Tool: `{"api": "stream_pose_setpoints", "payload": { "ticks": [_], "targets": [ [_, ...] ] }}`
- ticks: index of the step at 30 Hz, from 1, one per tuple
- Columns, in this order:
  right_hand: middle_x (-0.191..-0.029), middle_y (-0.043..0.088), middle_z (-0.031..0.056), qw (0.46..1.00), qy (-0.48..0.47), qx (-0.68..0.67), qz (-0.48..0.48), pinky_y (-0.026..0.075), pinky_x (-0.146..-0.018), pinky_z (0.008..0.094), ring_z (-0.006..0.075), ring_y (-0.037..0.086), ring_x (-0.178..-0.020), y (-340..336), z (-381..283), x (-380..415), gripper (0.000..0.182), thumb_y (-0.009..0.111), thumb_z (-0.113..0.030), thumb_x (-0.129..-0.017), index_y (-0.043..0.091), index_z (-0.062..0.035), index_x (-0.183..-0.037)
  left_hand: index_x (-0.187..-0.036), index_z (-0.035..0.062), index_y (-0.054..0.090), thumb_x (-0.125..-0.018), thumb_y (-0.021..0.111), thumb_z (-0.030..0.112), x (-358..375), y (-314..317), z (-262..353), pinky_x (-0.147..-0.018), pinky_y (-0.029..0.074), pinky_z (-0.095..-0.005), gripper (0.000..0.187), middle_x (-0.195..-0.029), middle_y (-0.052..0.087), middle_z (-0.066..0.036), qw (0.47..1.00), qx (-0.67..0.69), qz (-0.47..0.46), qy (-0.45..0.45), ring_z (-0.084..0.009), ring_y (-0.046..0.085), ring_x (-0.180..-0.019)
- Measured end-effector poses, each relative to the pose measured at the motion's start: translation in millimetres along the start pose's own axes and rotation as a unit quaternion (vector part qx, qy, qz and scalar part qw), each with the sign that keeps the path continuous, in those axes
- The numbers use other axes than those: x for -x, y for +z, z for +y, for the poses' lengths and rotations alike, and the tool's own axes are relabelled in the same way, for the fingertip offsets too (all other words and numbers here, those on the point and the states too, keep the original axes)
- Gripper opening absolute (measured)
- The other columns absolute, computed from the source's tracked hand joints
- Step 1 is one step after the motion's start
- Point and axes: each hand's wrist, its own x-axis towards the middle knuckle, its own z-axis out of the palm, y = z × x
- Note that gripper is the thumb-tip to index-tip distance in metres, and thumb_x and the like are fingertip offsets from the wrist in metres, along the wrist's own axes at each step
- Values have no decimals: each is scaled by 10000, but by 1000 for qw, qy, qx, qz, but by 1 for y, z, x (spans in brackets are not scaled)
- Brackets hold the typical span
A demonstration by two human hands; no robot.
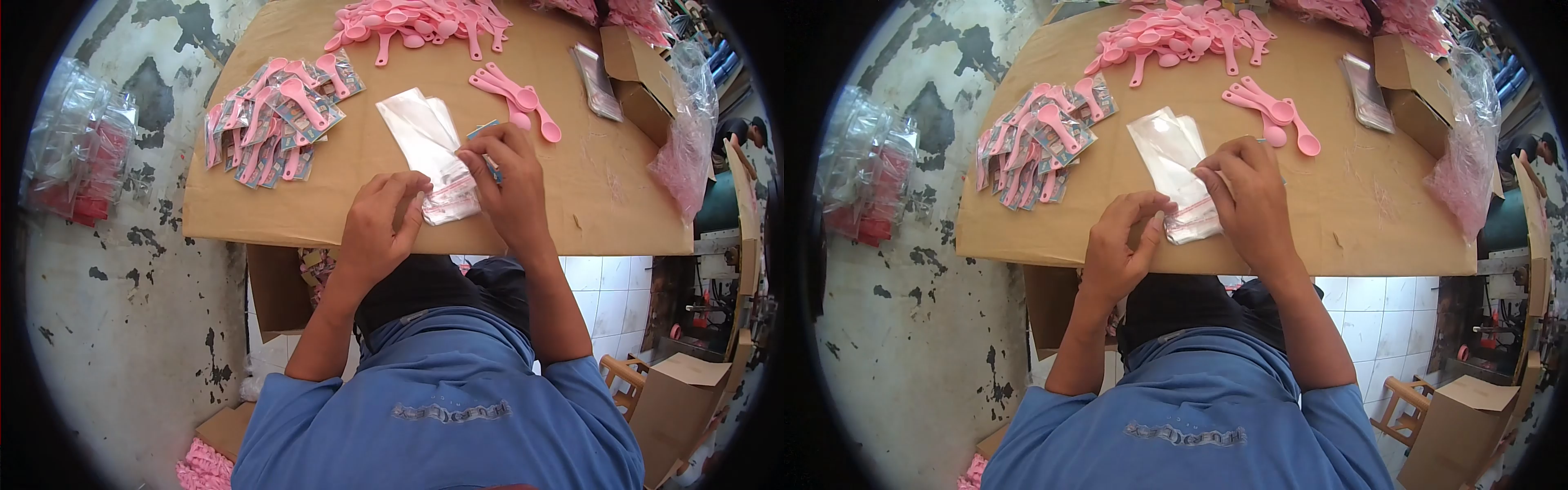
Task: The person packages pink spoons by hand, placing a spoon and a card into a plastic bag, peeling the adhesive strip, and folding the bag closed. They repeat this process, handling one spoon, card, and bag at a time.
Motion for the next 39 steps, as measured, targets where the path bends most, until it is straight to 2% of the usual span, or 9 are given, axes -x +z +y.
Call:
{"api": "stream_pose_setpoints", "payload": {
  "ticks": [7,9,13,17,23,26,32,35,39],
  "targets": [
    [-1006,625,98,994,-93,-14,-52,496,-831,409,288,609,-950,-20,-28,13,101,773,-67,-888,757,-39,-984,-1207,-56,704,-1072,615,224,-6,-2,4,-876,548,-302,324,-1141,750,-168,972,224,31,-56,-175,716,-982],
    [-1007,626,95,986,-119,-25,-116,497,-828,406,284,609,-947,-24,-34,17,113,779,-61,-881,757,-47,-990,-1201,-42,705,-1060,654,241,-11,-7,12,-839,564,-299,320,-1123,759,-186,927,337,-11,-163,-170,730,-964],
    [-1024,648,93,985,84,-125,-83,506,-824,401,297,618,-946,-36,-16,17,158,771,-191,-928,756,-40,-973,-1231,-53,678,-1061,654,220,-19,-4,13,-807,562,-268,323,-1186,744,-220,899,389,-44,-198,-183,739,-949],
    [-921,650,81,968,60,233,64,498,-716,360,214,609,-811,-35,20,13,347,801,-312,-935,684,-2,-1037,-1307,-48,611,-1042,666,138,-17,-1,19,-858,627,-333,328,-1188,737,-240,822,525,15,-218,-275,753,-1033],
    [-872,644,102,976,168,139,26,498,-703,365,206,578,-766,-33,50,16,350,812,-302,-932,653,0,-1008,-1315,-24,610,-1024,691,117,-16,11,13,-907,649,-369,333,-1182,737,-228,802,551,72,-221,-302,746,-1095],
    [-982,654,149,961,265,76,13,492,-805,452,316,637,-923,-36,47,9,345,783,-290,-936,615,9,-968,-1304,-14,623,-1029,695,143,-19,14,13,-897,649,-363,325,-1196,738,-208,802,550,99,-212,-289,745,-1103],
    [-862,648,126,972,105,151,145,493,-714,402,259,635,-770,-32,65,18,243,758,-217,-963,711,15,-1018,-1328,-9,610,-1063,640,140,-23,23,18,-1009,600,-391,306,-1290,709,-187,760,599,155,-201,-286,704,-1203],
    [-813,650,63,975,165,2,146,476,-665,315,147,623,-734,-40,28,21,225,738,-186,-992,738,24,-1070,-1361,-11,590,-1073,616,125,-25,25,17,-1077,561,-412,319,-1354,676,-199,748,614,172,-182,-298,669,-1266],
    [-785,654,-4,916,282,-285,15,451,-616,222,46,591,-698,-37,-1,40,214,715,-182,-1025,740,28,-1056,-1388,-13,575,-1074,605,110,-26,26,15,-1100,544,-424,338,-1394,650,-212,752,611,179,-171,-307,653,-1290]
  ]
}}
